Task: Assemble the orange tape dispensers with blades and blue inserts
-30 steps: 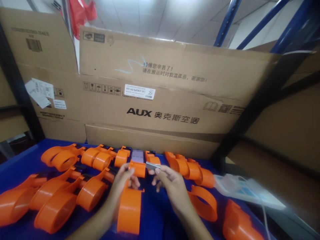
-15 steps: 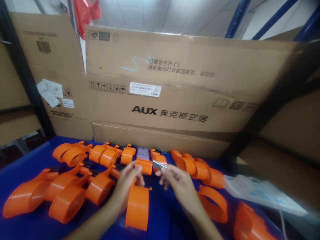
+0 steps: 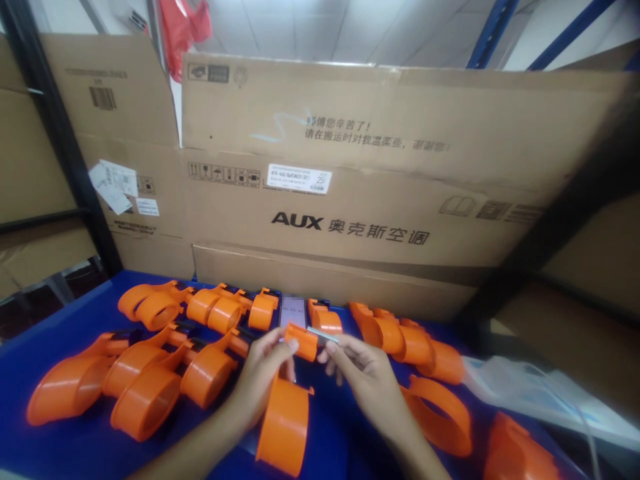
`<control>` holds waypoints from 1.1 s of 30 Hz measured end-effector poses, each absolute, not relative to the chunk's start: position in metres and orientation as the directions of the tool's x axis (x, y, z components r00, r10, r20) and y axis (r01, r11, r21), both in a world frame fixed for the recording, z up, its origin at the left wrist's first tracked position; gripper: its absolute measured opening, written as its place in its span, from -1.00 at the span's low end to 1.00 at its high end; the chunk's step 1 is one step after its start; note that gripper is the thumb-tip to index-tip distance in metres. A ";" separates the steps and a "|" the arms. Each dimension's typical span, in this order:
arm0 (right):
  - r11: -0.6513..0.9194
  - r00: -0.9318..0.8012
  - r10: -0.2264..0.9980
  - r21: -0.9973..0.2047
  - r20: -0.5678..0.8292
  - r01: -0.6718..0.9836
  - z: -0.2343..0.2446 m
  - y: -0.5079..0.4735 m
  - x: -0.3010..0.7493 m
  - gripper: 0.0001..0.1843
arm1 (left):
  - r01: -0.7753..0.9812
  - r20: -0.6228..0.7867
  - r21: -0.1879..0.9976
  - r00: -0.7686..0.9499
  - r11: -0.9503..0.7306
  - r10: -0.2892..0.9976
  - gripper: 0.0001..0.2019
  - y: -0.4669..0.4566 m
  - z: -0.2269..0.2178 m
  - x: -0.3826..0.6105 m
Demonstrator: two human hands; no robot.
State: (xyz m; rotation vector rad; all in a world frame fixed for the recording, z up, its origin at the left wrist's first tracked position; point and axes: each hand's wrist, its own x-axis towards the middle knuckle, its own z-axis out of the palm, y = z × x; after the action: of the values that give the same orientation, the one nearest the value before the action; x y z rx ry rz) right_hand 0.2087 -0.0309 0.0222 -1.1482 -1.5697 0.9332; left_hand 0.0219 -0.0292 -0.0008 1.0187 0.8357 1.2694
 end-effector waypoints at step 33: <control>0.342 -0.021 0.939 -0.930 0.343 0.130 0.030 -0.041 0.206 -0.68 | -0.352 0.065 0.936 0.084 -0.031 0.994 -0.69 -0.030 -0.008 0.022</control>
State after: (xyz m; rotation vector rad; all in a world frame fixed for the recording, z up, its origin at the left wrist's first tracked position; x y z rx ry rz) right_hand 0.2065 -0.0408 0.0304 -1.0378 -1.4488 0.8786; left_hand 0.0224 -0.0304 -0.0085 1.0195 0.8528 1.3229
